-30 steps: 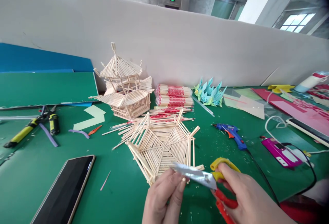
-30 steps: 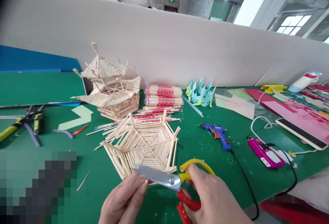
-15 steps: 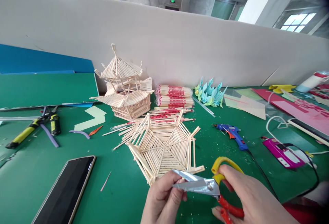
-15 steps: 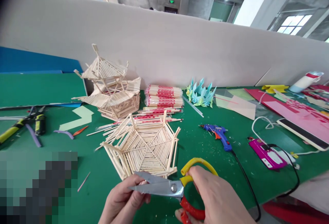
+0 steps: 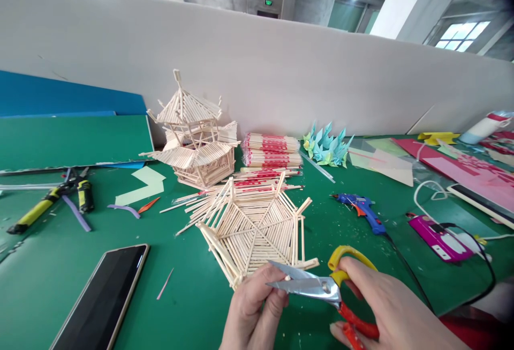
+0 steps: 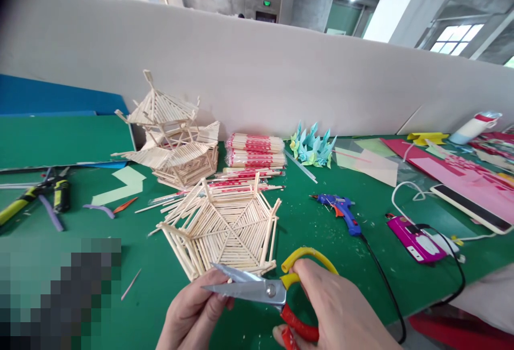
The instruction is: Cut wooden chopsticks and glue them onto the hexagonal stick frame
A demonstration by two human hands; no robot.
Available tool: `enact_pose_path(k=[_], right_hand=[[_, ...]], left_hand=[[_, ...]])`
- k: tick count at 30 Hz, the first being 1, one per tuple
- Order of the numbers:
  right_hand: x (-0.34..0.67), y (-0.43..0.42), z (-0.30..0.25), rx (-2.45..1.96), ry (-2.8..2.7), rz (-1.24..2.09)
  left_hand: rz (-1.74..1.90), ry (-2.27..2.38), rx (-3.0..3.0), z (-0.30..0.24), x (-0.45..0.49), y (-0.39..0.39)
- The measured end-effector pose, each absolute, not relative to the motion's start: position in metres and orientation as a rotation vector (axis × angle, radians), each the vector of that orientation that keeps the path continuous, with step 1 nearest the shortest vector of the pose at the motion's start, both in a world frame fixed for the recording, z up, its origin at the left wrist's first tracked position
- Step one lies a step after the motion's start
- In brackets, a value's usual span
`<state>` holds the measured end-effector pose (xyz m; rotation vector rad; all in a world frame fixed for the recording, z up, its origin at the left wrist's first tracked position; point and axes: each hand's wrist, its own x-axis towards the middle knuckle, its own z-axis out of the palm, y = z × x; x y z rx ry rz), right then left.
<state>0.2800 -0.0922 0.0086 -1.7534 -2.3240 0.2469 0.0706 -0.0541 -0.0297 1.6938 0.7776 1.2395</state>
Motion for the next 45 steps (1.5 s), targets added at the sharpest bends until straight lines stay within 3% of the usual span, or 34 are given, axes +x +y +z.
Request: enact_pose_path(k=[26, 36, 45], right_hand=[[0.287, -0.092, 0.012, -1.877, -2.364, 0.460], [0.291, -0.095, 0.013, -1.811, -2.431, 0.250], [0.294, -0.099, 0.012, -1.830, -2.414, 0.273]], left_hand=[[1.209, 0.691, 1.520, -0.025, 0.070, -0.053], [1.165, 0.739, 1.537, -0.036, 0.068, -0.058], [1.205, 0.734, 1.600, -0.037, 0.068, -0.061]])
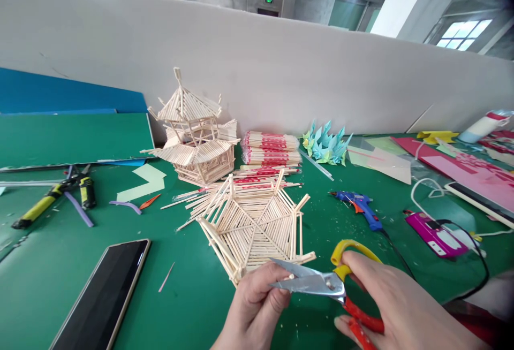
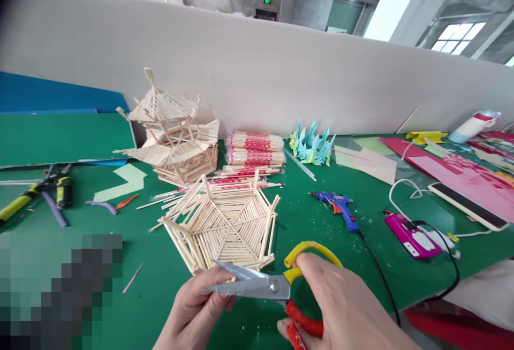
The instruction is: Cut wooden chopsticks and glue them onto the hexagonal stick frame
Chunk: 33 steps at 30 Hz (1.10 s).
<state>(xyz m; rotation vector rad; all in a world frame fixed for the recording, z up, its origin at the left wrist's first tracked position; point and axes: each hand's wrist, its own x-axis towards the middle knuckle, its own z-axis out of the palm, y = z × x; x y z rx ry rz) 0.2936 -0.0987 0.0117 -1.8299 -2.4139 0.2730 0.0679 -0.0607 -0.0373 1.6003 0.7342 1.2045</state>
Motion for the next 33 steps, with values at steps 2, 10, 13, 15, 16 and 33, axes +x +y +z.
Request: enact_pose_path(k=[2, 10, 13, 15, 16, 33], right_hand=[[0.294, -0.099, 0.013, -1.827, -2.402, 0.291], [0.295, -0.097, 0.016, -1.831, -2.421, 0.356], [0.295, -0.097, 0.015, -1.824, -2.418, 0.344], [0.296, -0.097, 0.015, -1.823, -2.416, 0.338], [0.296, -0.097, 0.014, -1.822, -2.415, 0.335], [0.294, -0.096, 0.012, -1.801, -2.408, 0.332]], left_hand=[[1.227, 0.711, 1.613, -0.035, 0.070, -0.060], [1.239, 0.672, 1.619, -0.027, 0.074, -0.055], [1.232, 0.698, 1.617, -0.028, 0.075, -0.055], [1.245, 0.685, 1.619, -0.028, 0.075, -0.054], [1.249, 0.674, 1.620, -0.027, 0.075, -0.054], [1.205, 0.686, 1.608, -0.039, 0.068, -0.058]])
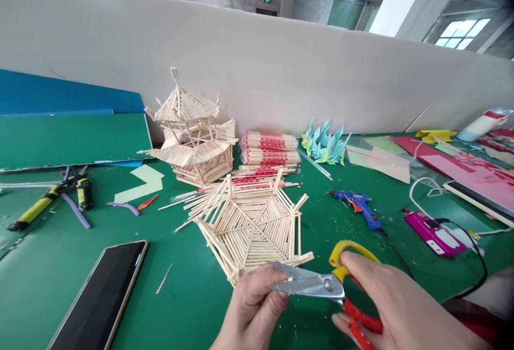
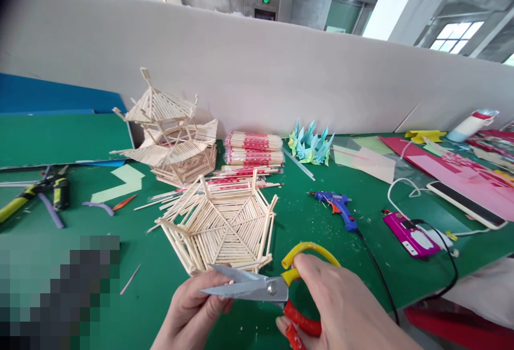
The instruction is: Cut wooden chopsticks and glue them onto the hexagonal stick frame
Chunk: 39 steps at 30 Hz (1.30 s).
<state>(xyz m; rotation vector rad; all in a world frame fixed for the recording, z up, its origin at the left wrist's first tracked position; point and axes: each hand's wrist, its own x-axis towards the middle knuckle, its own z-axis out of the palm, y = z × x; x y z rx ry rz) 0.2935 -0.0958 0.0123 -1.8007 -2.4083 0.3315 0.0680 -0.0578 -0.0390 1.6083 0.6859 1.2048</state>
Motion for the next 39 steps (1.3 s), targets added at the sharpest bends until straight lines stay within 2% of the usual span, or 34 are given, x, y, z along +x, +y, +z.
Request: enact_pose_path(k=[7, 14, 26, 39], right_hand=[[0.297, -0.097, 0.010, -1.813, -2.415, 0.388], [0.295, -0.091, 0.013, -1.834, -2.366, 0.508], [0.295, -0.089, 0.007, -1.983, -2.174, 0.560], [0.295, -0.090, 0.010, -1.910, -2.292, 0.267]], left_hand=[[1.252, 0.600, 1.610, -0.030, 0.073, -0.053], [1.177, 0.709, 1.569, -0.021, 0.074, -0.058], [1.019, 0.653, 0.852, -0.020, 0.085, -0.055], [1.135, 0.688, 0.963, -0.031, 0.084, -0.057]])
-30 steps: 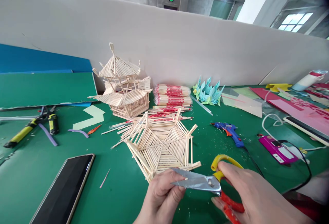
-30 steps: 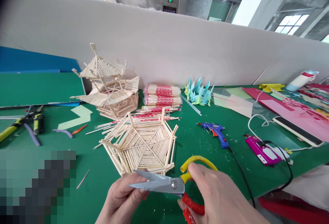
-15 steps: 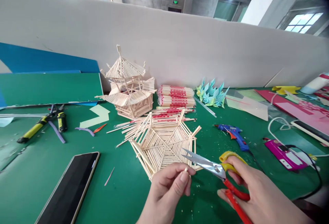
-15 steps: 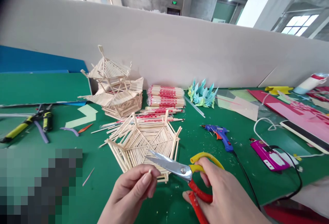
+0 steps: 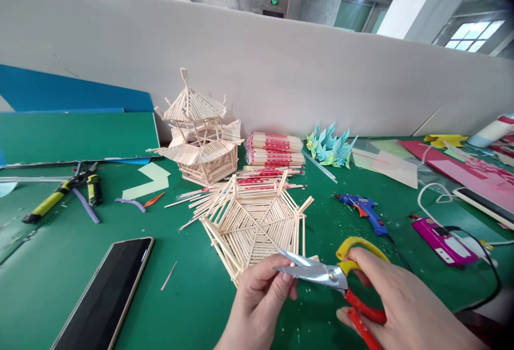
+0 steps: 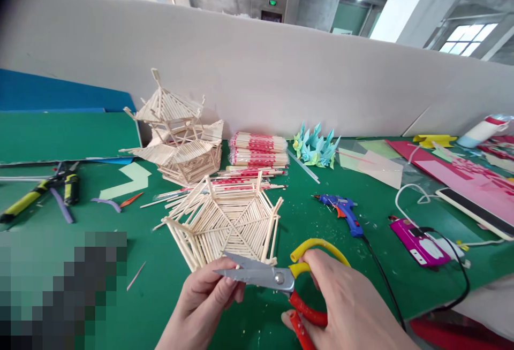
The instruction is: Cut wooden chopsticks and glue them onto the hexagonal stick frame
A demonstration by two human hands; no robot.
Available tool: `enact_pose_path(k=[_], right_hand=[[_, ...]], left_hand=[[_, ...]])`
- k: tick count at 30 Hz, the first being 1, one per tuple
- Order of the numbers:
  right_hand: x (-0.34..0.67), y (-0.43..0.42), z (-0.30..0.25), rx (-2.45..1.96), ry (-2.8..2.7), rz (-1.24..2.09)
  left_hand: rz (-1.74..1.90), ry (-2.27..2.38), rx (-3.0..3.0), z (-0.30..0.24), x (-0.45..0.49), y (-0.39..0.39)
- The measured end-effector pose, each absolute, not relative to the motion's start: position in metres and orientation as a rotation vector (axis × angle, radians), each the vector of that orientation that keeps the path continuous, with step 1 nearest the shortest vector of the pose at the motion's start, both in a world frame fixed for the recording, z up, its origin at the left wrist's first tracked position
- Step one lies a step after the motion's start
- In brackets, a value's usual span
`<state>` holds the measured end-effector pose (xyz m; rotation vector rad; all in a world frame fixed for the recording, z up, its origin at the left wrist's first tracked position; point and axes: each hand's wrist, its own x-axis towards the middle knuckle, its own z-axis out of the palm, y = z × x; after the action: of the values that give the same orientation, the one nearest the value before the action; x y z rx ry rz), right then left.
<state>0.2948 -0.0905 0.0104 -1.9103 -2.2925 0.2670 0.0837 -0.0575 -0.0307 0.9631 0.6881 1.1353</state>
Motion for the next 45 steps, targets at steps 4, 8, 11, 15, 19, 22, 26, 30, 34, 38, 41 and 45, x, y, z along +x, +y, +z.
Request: enact_pose_path(k=[4, 8, 11, 15, 19, 22, 26, 30, 34, 38, 41, 45], right_hand=[[0.295, -0.092, 0.012, -1.904, -2.304, 0.243], [0.297, -0.092, 0.013, -1.896, -2.327, 0.266], [0.297, -0.092, 0.014, -1.913, -2.343, 0.309], [0.297, -0.093, 0.014, -1.934, -2.334, 0.330], [0.299, -0.094, 0.013, -1.939, -2.311, 0.379], [0.299, -0.093, 0.012, -1.929, -2.295, 0.421], [0.297, -0.092, 0.013, -1.946, -2.281, 0.449], [0.296, -0.092, 0.014, -1.923, -2.280, 0.457], [0.297, -0.091, 0.014, -1.904, -2.280, 0.435], [0.296, -0.092, 0.014, -1.918, -2.305, 0.425], [0.295, -0.091, 0.015, -1.912, -2.324, 0.412], [0.294, -0.091, 0.016, -1.907, -2.312, 0.413]], left_hand=[[1.133, 0.688, 1.043, -0.031, 0.082, -0.058], [1.167, 0.675, 1.100, -0.032, 0.082, -0.056], [1.142, 0.697, 1.134, -0.029, 0.082, -0.055], [1.184, 0.664, 1.158, -0.024, 0.084, -0.055], [1.189, 0.670, 1.183, -0.023, 0.085, -0.053], [1.131, 0.732, 1.220, -0.023, 0.084, -0.053], [1.085, 0.768, 1.249, -0.024, 0.082, -0.053], [1.082, 0.779, 1.271, -0.023, 0.082, -0.053], [1.086, 0.793, 1.311, -0.022, 0.083, -0.053], [1.101, 0.786, 1.313, -0.024, 0.081, -0.053], [1.137, 0.779, 1.331, -0.024, 0.080, -0.053], [1.165, 0.770, 1.393, -0.022, 0.080, -0.053]])
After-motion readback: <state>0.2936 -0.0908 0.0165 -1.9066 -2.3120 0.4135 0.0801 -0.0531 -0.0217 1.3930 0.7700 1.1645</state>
